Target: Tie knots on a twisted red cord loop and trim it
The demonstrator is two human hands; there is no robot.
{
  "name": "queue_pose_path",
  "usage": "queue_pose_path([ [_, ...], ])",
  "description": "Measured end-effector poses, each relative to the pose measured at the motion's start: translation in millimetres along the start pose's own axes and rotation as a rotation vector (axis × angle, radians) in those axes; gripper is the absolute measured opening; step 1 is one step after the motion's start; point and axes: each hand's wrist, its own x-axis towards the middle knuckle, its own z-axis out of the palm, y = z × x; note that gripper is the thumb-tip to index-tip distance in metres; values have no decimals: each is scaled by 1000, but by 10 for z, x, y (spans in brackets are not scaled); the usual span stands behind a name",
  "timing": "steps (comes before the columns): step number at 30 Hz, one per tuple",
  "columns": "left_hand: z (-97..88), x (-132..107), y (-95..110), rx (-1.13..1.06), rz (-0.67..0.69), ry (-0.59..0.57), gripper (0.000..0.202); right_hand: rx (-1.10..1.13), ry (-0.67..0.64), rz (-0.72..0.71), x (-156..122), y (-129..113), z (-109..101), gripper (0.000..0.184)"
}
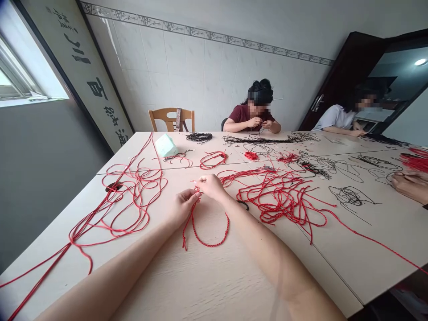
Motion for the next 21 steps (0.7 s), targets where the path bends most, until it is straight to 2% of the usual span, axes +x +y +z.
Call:
queue_pose_path([
  [4, -38, 40, -8, -48, -41, 87, 24, -45, 172, 70, 116, -27, 240, 21],
  [7, -78, 69, -22, -102, -81, 131, 22, -87, 231, 118, 243, -88, 398, 21],
  [9, -86, 71, -28, -127, -105, 138, 23, -118, 252, 137, 320, -136, 423, 21],
  [11, -73, 57, -26, -149, -126, 122, 26, -150, 271, 142, 376, -173, 368, 21],
  [14, -54, 26, -7, -181, -145, 76, 30, -198, 276, 114, 408, -203, 175, 20],
  [18, -117, 28, 31, -233, -174, -11, 36, -261, 266, 10, 299, -270, -109, 21],
  [20, -170, 48, 48, -305, -190, -95, 36, -277, 170, -102, 157, -329, -212, 26],
  [21, -194, 59, 56, -362, -200, -137, 35, -279, 49, -175, 70, -359, -252, 26],
])
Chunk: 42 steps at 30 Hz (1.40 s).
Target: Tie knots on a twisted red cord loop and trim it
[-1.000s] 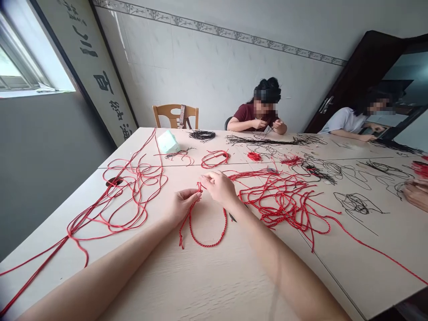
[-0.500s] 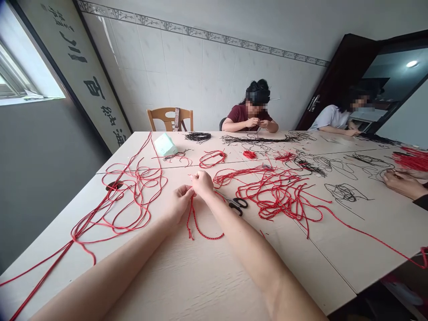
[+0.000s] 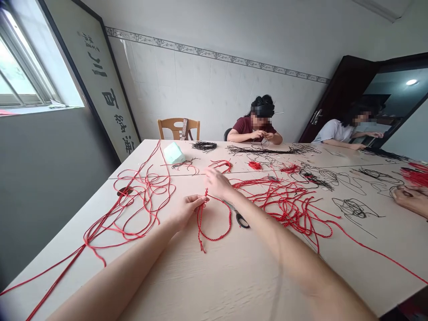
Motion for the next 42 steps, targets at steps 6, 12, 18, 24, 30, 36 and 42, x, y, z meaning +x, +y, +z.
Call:
queue_pose_path([
  [6, -35, -16, 83, -160, -4, -104, 30, -130, -416, -273, -311, -85, -298, 24],
  [12, -22, -24, 46, -281, -45, 17, 42, 207, -134, -94, 174, -134, -909, 18],
  [18, 5, -11, 2, -271, -27, 74, 41, 372, 74, 51, 839, -96, -1023, 16],
  [24, 108, 7, -27, 114, 79, 75, 35, 174, 173, 184, 1408, 320, -607, 19],
  [30, 120, 35, -48, 213, 86, 82, 36, -170, 359, 317, 1587, 815, -772, 25],
  [36, 123, 44, -38, 286, 81, 59, 36, -502, 397, 140, 1572, 698, -1268, 25],
  [42, 124, 54, -61, 358, 121, 34, 37, -659, -38, -58, 892, 624, -1498, 22],
])
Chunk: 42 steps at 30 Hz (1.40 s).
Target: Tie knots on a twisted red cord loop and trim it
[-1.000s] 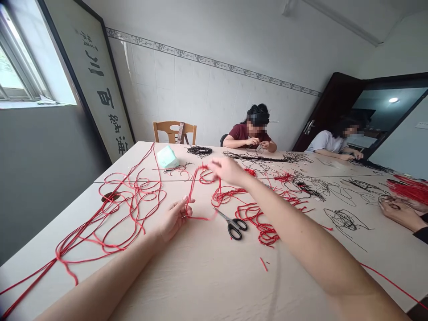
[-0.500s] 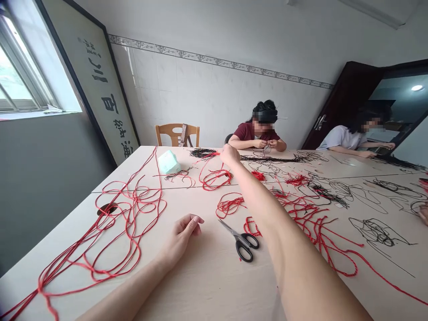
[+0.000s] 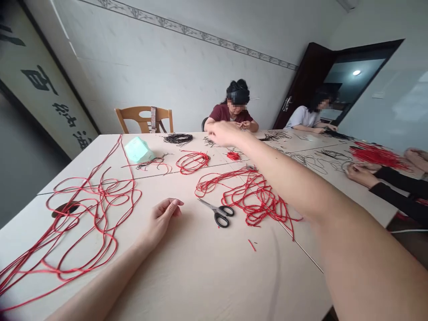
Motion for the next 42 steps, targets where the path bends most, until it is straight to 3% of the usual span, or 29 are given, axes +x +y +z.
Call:
queue_pose_path([
  [3, 4, -13, 1, 34, 9, -11, 37, 94, -448, -72, -582, 90, 140, 15],
  [4, 5, -18, 6, 48, 12, -16, 37, 146, -561, -51, -779, 126, 210, 14],
  [5, 6, -23, 11, 64, 14, -20, 37, 156, -587, -22, -969, 157, 286, 11],
  [7, 7, -31, 18, 92, 21, -27, 37, 162, -558, 22, -1304, 191, 448, 10],
  [10, 7, -42, 20, 122, 31, -21, 38, 189, -390, 81, -1632, 158, 672, 12],
  [14, 2, -68, 29, 150, 33, -3, 39, 246, -151, 177, -1613, 185, 706, 5],
  [16, 1, -82, 38, 157, 40, 5, 38, 271, 17, 272, -1423, 318, 499, 10],
  [18, 1, -90, 42, 160, 42, 5, 38, 305, 218, 360, -1176, 510, 136, 20],
  [19, 1, -90, 40, 159, 40, 2, 37, 357, 358, 410, -1051, 609, -89, 23],
  [20, 0, -88, 36, 158, 38, -3, 37, 568, 642, 504, -935, 700, -333, 19],
  [21, -2, -85, 31, 157, 36, -10, 37, 609, 747, 529, -834, 775, -583, 20],
  [24, -6, -78, 18, 154, 43, -20, 37, 597, 905, 508, -627, 854, -1267, 19],
  [27, 0, -92, 35, 157, 44, -15, 37, 517, 985, 385, -518, 667, -1671, 20],
  [30, -1, -120, 82, 160, 29, -16, 38, 507, 697, 181, -453, 254, -1715, 31],
  [33, -55, -118, 140, 119, 52, 20, 36, 442, 400, -11, -430, -244, -1485, 24],
  [37, -192, -62, 193, 79, 167, 360, 41, 407, -24, -165, -455, -759, -1040, 20],
  [38, -212, -55, 195, 92, 190, 394, 43, 392, -96, -191, -456, -835, -936, 18],
  [40, -209, -67, 186, 103, 205, 295, 41, 396, -166, -201, -424, -921, -743, 16],
  [42, -151, -112, 171, 50, 173, 77, 39, 413, -176, -191, -336, -934, -547, 15],
])
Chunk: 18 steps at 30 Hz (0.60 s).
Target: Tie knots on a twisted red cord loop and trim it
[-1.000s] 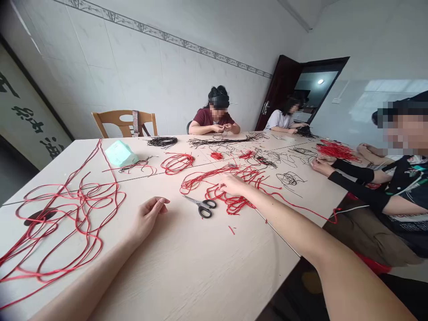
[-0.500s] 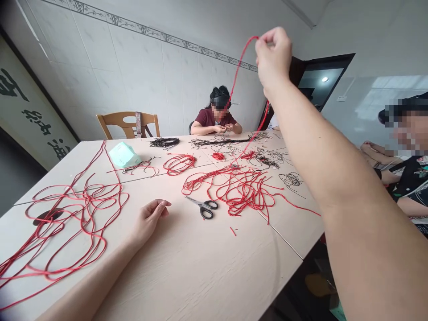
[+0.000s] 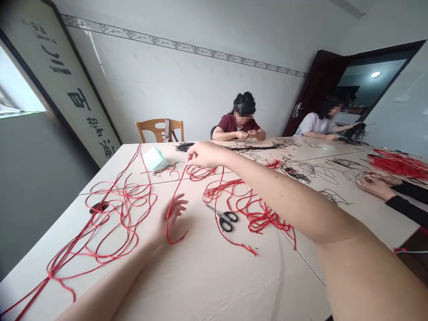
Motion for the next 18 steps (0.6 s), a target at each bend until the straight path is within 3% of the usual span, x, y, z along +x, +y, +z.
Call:
queue_pose_path([
  [2, 76, -57, -3, -71, -51, -112, 46, 34, 25, 37, 147, 139, 169, 13],
  [4, 134, -87, -24, -94, -82, -116, 51, 107, 67, 121, 303, 303, 373, 10],
  [6, 157, -78, -77, -66, -109, -31, 53, 212, 70, 192, 434, 455, 608, 12],
  [11, 119, 27, -129, 166, -212, 295, 47, 259, 118, 210, 566, 671, 1116, 22],
  [13, 38, 33, 42, 228, -256, 329, 44, 264, 110, 187, 558, 702, 1232, 22],
  [15, -139, -39, 365, 248, -238, 335, 43, 269, 96, 142, 533, 719, 1309, 22],
  [18, -618, -395, 999, 327, -109, 387, 35, 272, 89, 64, 476, 726, 1395, 24],
])
